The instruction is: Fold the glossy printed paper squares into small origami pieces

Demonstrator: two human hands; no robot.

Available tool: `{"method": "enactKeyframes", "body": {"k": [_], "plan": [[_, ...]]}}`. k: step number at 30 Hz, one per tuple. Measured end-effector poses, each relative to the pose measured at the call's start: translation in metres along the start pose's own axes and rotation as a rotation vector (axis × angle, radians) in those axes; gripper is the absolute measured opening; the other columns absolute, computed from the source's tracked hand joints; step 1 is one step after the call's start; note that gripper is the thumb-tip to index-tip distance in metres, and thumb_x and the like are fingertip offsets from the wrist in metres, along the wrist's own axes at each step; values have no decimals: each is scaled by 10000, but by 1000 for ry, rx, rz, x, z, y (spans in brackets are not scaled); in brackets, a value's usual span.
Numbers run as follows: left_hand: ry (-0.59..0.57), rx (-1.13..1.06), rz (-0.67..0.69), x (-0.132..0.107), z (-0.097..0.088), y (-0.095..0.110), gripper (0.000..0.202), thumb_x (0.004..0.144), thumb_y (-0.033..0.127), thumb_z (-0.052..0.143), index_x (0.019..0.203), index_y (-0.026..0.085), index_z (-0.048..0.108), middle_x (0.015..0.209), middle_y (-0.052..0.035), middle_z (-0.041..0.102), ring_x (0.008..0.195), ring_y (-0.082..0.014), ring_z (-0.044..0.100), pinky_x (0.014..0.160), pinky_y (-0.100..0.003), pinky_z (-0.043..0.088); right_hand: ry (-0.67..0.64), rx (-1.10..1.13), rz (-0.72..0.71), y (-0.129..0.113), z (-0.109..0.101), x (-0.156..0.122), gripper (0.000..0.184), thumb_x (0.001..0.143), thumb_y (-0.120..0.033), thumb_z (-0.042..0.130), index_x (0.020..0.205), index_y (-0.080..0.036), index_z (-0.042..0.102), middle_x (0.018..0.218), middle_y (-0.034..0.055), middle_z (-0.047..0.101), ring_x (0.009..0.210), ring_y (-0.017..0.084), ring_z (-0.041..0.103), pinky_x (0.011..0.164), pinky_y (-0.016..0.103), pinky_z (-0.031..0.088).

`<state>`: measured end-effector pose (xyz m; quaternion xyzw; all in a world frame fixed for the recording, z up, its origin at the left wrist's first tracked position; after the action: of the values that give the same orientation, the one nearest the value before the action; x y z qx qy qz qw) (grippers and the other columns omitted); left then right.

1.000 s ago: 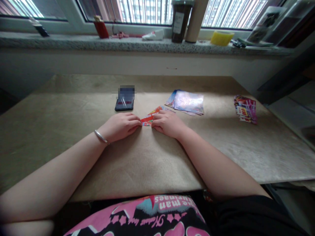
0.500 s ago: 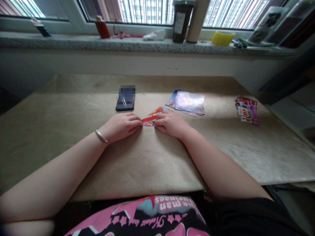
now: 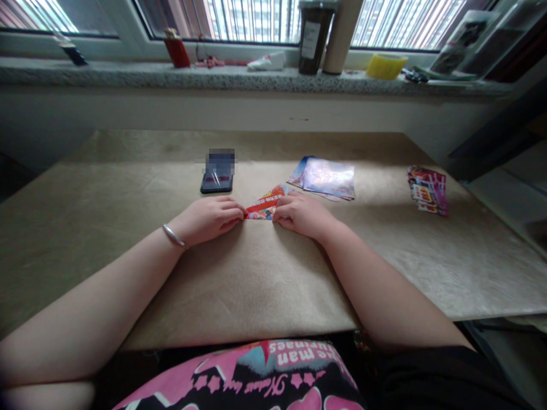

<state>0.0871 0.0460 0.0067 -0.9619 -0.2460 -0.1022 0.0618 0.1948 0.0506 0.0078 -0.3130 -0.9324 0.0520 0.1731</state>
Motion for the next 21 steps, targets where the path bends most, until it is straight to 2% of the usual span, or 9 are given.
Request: {"method": "enactKeyframes", "body": {"k": [5, 10, 16, 21], "plan": [[20, -49, 1, -1, -1, -3, 186, 896, 196, 462, 901, 171, 646, 978, -44, 680, 873, -152, 612, 769, -261, 496, -20, 18, 2, 0, -5, -2, 162, 837, -193, 548, 805, -221, 704, 861, 40, 678, 812, 163, 584, 733, 278, 422], [31, -35, 27, 0, -4, -2, 177, 882, 204, 485, 870, 177, 660, 971, -34, 697, 893, -171, 613, 841, -307, 483, -53, 7, -19, -3, -7, -2, 168, 809, -147, 549, 764, -208, 699, 814, 35, 671, 784, 163, 582, 704, 267, 415], [25, -32, 9, -1, -5, -3, 176, 863, 189, 495, 865, 165, 670, 964, -46, 697, 859, -168, 629, 769, -280, 506, -63, -14, 10, 2, -7, -6, 171, 809, -160, 538, 768, -207, 697, 861, 44, 675, 785, 165, 590, 687, 268, 419], [32, -41, 0, -1, -3, -4, 195, 868, 195, 484, 873, 162, 676, 963, -51, 697, 849, -159, 631, 769, -272, 510, -108, -11, 67, 9, -6, -10, 163, 799, -164, 554, 773, -210, 708, 871, 41, 675, 777, 157, 601, 686, 261, 429]]}}
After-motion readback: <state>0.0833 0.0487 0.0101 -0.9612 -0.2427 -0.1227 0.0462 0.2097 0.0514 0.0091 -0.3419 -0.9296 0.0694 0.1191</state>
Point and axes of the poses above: each hand's wrist, its own x-axis towards the middle knuckle, its own z-axis out of the palm, y = z × x, the point moved 10 cm from there along x, towards the middle knuckle
